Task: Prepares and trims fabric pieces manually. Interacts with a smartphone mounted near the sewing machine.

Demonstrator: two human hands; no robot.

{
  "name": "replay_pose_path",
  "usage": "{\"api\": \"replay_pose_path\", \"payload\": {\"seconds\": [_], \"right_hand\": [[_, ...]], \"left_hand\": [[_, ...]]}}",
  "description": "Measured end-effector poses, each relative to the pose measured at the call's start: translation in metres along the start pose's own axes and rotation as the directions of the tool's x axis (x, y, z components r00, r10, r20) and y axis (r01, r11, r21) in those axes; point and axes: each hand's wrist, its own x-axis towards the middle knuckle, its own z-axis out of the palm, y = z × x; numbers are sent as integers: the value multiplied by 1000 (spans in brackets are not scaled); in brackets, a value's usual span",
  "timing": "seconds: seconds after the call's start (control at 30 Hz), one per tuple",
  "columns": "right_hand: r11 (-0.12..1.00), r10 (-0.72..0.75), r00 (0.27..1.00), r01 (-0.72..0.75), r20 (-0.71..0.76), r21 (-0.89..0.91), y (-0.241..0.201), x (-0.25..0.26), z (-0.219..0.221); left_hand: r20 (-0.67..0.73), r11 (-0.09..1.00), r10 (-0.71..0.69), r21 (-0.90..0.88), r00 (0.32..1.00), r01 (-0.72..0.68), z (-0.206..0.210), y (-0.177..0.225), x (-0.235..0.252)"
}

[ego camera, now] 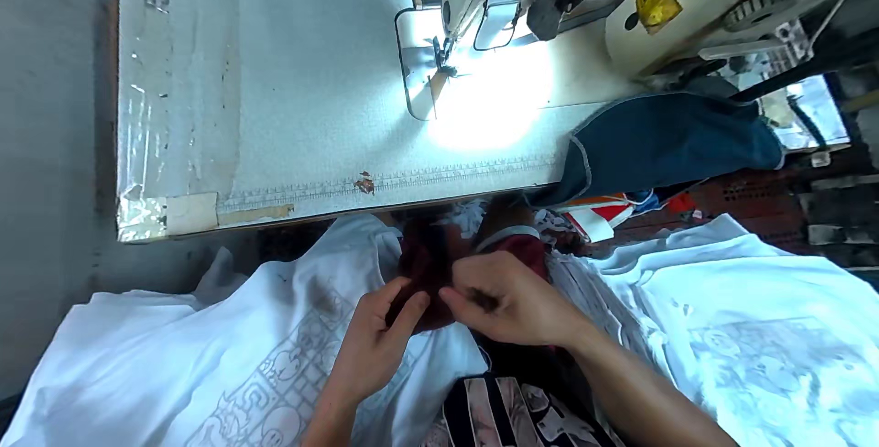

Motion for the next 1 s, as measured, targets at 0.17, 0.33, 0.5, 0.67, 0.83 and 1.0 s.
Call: {"api": "replay_pose_path", "payload": {"seconds": [0.17, 0.33, 0.5, 0.67, 0.83, 1.0], "right_hand": [[997, 70, 991, -64, -116, 53, 11, -1, -28], [978, 138, 967, -167, -213, -126, 10, -12, -40], [863, 198, 951, -283, -235, -418, 17, -34, -48], [768, 430, 902, -344, 37, -540, 31, -67, -53], [498, 728, 686, -538, -9, -681, 58, -79, -59], [822, 479, 876, -429, 48, -375, 54, -46, -7]], "left_hand": [[-4, 1000, 10, 2, 1000, -10, -5, 0, -3], [-5, 999, 41, -15, 999, -41, -7, 2, -3], [-96, 991, 59, -113, 994, -70, -16, 3, -6], [-276, 986, 117, -79, 954, -144, -45, 14, -17], [-558, 947, -14, -273, 830, -168, -62, 28, -23], [-672, 832, -276, -525, 687, -179, -62, 20, -10]]}}
